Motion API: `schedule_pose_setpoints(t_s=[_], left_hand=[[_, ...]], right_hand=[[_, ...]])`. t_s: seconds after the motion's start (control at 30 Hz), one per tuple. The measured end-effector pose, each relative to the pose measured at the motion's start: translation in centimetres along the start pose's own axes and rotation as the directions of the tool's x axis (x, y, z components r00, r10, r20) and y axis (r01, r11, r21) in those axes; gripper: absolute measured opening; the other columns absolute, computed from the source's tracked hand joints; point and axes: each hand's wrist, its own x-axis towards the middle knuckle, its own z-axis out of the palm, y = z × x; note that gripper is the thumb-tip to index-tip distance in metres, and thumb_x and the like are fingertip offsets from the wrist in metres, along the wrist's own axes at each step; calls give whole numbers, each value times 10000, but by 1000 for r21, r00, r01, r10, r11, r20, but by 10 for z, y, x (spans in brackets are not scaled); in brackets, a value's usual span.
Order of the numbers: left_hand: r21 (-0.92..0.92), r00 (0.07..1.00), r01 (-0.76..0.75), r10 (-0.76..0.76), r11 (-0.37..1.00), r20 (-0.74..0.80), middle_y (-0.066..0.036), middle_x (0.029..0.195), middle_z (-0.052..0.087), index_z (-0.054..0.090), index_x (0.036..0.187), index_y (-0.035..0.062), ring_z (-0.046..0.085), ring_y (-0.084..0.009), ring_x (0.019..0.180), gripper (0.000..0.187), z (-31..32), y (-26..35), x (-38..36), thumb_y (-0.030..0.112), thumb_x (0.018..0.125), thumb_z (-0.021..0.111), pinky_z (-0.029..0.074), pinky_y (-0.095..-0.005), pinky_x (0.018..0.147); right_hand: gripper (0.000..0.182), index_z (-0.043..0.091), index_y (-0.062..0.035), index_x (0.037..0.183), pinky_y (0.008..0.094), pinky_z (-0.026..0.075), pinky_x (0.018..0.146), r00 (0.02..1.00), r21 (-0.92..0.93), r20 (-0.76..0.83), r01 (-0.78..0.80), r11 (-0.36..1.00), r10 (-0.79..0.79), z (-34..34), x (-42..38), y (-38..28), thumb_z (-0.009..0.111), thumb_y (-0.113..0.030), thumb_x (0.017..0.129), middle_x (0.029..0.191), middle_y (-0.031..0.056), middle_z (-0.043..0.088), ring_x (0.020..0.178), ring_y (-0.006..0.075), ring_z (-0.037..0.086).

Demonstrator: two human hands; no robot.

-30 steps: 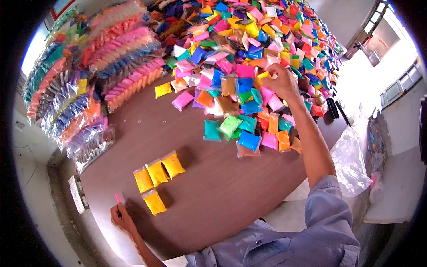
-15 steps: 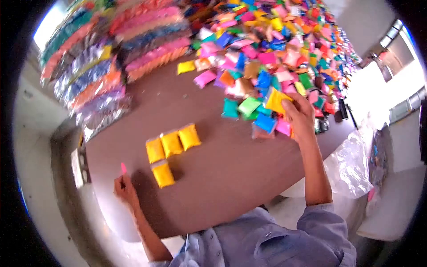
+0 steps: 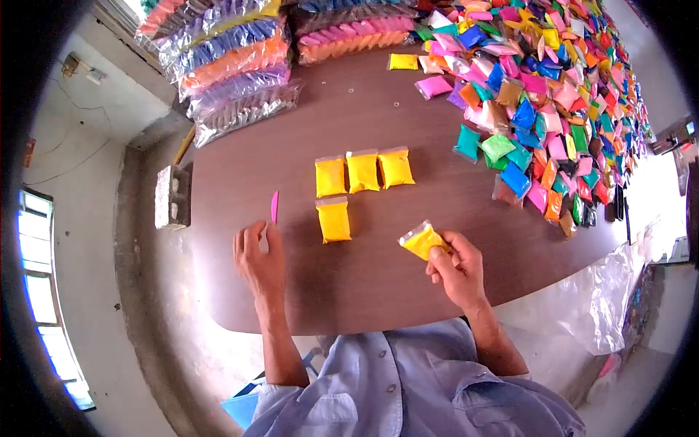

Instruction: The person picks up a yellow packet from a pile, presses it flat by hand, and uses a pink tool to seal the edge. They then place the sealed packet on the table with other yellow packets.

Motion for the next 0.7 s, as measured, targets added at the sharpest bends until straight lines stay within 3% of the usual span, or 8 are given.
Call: schedule_pose_setpoints(t_s=[0.1,0.2,0.27,0.4,0.5,0.53,0.6,0.7], left_hand=[[-217,988,31,2,976,153,-79,860,696,706,991,29,636,-164,704,103,-25,29,-27,95,919,738,532,-326,671],[-546,875,393,-120,740,468,-68,906,713,699,1058,-11,652,-129,776,207,-34,94,-54,94,891,764,542,-296,707],[-597,739,625,-136,502,660,-81,954,737,690,1128,-47,674,-142,881,350,-31,121,-62,126,857,829,558,-281,796],[-589,715,631,-83,505,694,-81,919,725,710,1082,-34,664,-137,869,260,-8,128,-65,97,878,803,541,-274,789],[-594,751,571,-69,566,657,-17,853,655,710,999,-15,578,-95,798,173,2,126,-65,103,898,786,467,-258,705],[-629,786,540,-69,559,614,47,790,587,703,935,1,498,-56,739,138,3,127,-65,115,912,778,398,-240,631],[-605,772,531,-44,594,634,37,788,603,692,910,5,514,-63,738,138,2,123,-65,113,916,778,423,-256,636],[-589,774,441,46,677,632,1,785,642,694,891,15,543,-81,741,152,-1,117,-68,129,926,788,453,-275,651]], right_hand=[[271,624,8,1239,236,527,592,999,-7,28,-39,999,39,9,1,5,618,-163,1030,883,57,694,693,78,645],[279,660,-4,1239,253,558,636,996,-61,85,-12,998,17,20,2,5,648,-181,1024,944,47,722,728,90,672],[259,674,-7,1223,279,574,699,982,-99,186,-5,995,24,21,5,14,661,-160,1014,997,59,731,799,104,688],[234,682,-9,1194,319,576,758,970,-218,177,206,954,-169,29,8,13,676,-130,994,1037,109,733,878,177,715],[216,673,-1,1153,394,569,824,969,-327,136,239,915,-204,33,9,6,683,-92,957,1056,200,706,938,357,715],[216,673,-1,1153,394,569,824,969,-329,127,244,912,-214,31,10,5,683,-92,957,1056,200,706,938,357,715],[233,668,4,1157,420,569,843,910,-373,192,415,830,-368,29,12,5,688,-104,952,1067,204,706,959,369,712],[252,664,12,1160,441,569,842,936,-377,261,326,867,-238,20,9,-3,692,-108,940,1078,211,705,979,392,698]])
